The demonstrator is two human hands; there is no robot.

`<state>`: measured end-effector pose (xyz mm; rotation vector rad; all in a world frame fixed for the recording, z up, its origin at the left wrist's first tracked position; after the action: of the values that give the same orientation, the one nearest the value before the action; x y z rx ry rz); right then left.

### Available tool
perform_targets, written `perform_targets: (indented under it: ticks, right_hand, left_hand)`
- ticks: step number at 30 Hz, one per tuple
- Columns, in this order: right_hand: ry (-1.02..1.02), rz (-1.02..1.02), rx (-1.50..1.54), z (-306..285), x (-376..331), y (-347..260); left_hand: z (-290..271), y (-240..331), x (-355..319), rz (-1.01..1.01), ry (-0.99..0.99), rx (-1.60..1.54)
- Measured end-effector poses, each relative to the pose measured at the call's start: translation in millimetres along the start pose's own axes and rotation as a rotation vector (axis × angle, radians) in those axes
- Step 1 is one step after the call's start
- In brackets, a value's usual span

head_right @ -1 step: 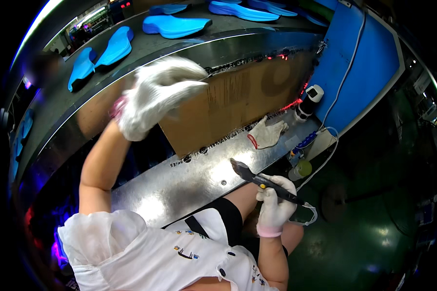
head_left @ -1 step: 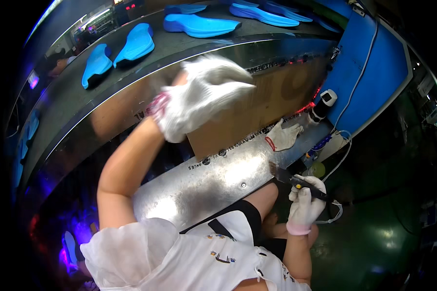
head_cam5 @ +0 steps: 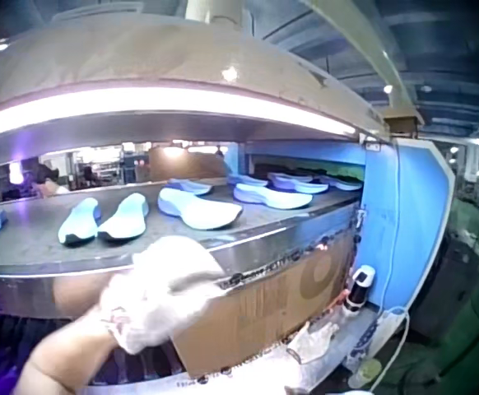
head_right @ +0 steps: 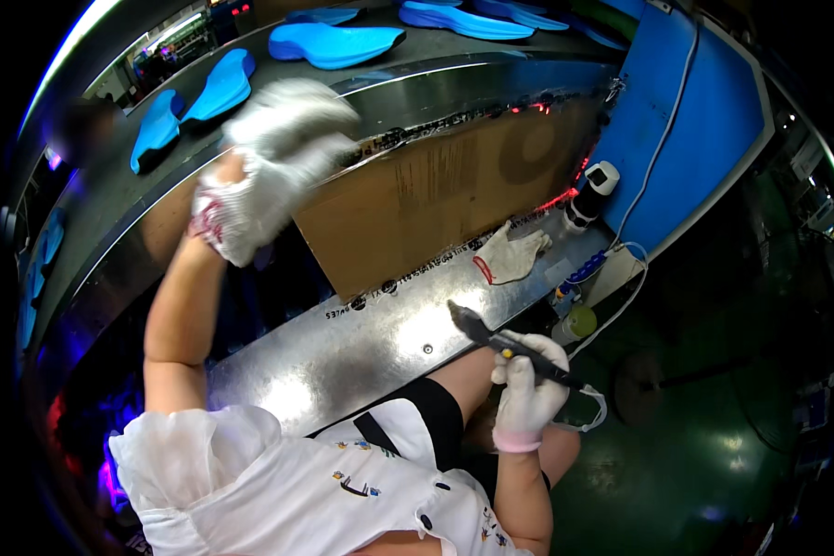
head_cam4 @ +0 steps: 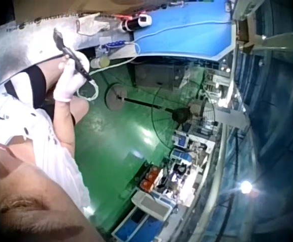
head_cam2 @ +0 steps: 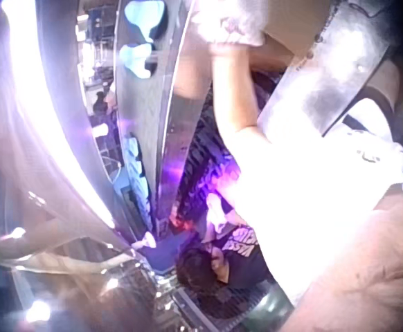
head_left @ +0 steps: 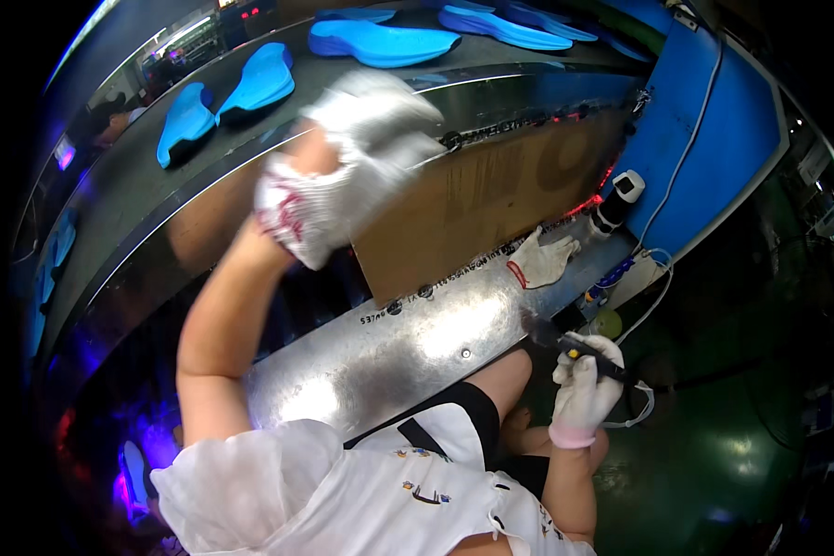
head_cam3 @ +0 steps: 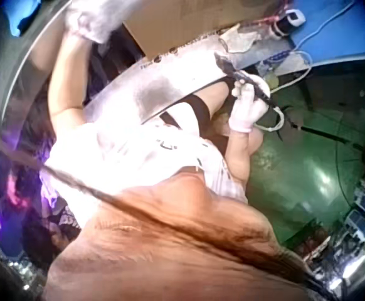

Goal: The person reaches for blue shoe soles from an overhead shelf, applies liquid to the bottom surface using a brush, and places them onto a conveyor belt one by one.

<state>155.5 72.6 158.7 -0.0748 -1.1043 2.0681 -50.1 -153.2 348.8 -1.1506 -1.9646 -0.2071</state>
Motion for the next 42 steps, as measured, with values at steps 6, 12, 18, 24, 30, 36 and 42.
perform_targets:
  ticks: [6,12,18,24,30,36,42]
  right_hand:
    - [0.192,0.149,0.028,-21,20,27]
    - [0.287,0.085,-0.134,-41,33,36]
    - [0.242,-0.098,-0.337,-56,41,35]
    - [0.300,-0.026,-0.188,-59,44,52]
    - [0.363,0.188,0.024,-65,42,65]
    - [0.345,0.360,-0.121,-66,44,100]
    - [-0.023,0.261,-0.982,-45,80,128]
  left_hand:
    - [-50,-133,-50,-0.649,-0.740,0.735]
    - [-70,-63,-67,-0.520,0.274,0.031]
    - [-19,76,-146,-0.251,0.191,-0.215]
    - [126,152,-231,-0.151,0.026,-0.681]
    - [159,132,-241,-0.910,-0.447,-1.078]
    - [232,164,-230,-1.703,-0.643,-2.443]
    - [245,203,-221,-1.541,-0.496,-2.729]
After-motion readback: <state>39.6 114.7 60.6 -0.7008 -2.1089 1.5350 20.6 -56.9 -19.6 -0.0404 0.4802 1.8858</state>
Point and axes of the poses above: each hand's wrist, its own x-axis towards the middle knuckle, its own z-axis out of the palm, y = z × x, the point moved 6 cm from there along x, towards the middle knuckle, and after that the axes turned 15 degrees about x, right-handed, at the moved point
